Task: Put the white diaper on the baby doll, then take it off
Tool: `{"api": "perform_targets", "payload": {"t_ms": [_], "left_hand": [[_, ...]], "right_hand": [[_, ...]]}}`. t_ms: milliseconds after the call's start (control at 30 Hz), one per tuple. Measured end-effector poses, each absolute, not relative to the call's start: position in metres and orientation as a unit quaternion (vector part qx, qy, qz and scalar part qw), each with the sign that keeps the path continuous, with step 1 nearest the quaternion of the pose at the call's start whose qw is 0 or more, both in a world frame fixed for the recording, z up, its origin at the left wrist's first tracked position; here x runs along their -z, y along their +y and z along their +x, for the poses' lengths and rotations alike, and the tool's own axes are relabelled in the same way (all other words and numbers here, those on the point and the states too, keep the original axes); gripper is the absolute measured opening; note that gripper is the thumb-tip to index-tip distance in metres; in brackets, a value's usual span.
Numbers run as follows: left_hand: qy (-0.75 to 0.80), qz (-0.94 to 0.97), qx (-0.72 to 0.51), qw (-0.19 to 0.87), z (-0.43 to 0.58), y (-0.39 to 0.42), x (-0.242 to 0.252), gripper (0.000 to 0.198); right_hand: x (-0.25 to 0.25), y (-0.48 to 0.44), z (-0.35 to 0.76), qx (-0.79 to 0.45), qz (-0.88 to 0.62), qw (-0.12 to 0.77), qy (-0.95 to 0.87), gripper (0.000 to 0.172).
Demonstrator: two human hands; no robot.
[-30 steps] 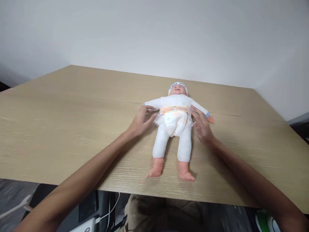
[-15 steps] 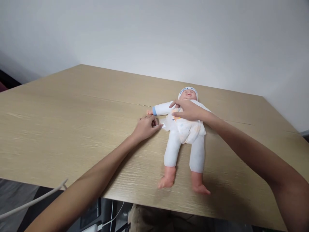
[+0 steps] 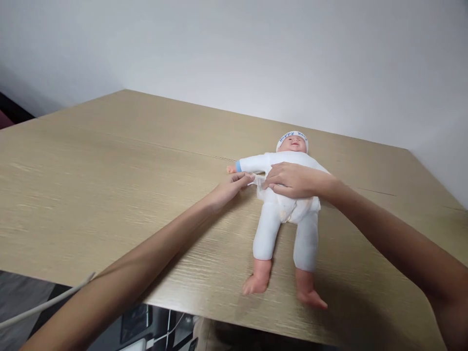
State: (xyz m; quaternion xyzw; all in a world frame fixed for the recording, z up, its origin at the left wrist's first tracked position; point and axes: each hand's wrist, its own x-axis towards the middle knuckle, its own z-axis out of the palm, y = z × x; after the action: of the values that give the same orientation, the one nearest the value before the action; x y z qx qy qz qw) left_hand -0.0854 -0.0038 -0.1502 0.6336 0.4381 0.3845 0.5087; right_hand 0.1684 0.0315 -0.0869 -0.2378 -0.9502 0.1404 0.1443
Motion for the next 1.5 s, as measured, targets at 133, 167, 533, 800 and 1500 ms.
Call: {"api": "perform_targets", "payload": {"t_ms": [133, 167, 533, 800, 1500], "left_hand": [[0.428, 0.649, -0.387, 0.496, -0.074, -0.004, 0.139, 0.046], [0.428, 0.652, -0.386, 0.493, -0.071, -0.004, 0.136, 0.046], [0.431, 0.64, -0.403, 0.492, -0.015, 0.001, 0.124, 0.04], [0.369, 0.678, -0.439, 0.459, -0.013, 0.002, 0.13, 0.037], [0.449, 0.723, -0.488, 0.195, -0.027, -0.017, 0.147, 0.023]], "right_hand": [[0.095, 0.041, 0.166, -0.149, -0.209, 0.083, -0.963, 0.045], [0.095, 0.041, 0.166, -0.142, -0.212, 0.094, -0.962, 0.048], [0.095, 0.004, 0.197, -0.194, -0.401, 0.352, -0.823, 0.057], [0.102, 0.01, 0.193, -0.248, -0.416, 0.332, -0.809, 0.042], [0.11, -0.012, 0.199, -0.077, -0.409, 0.427, -0.803, 0.008]]}}
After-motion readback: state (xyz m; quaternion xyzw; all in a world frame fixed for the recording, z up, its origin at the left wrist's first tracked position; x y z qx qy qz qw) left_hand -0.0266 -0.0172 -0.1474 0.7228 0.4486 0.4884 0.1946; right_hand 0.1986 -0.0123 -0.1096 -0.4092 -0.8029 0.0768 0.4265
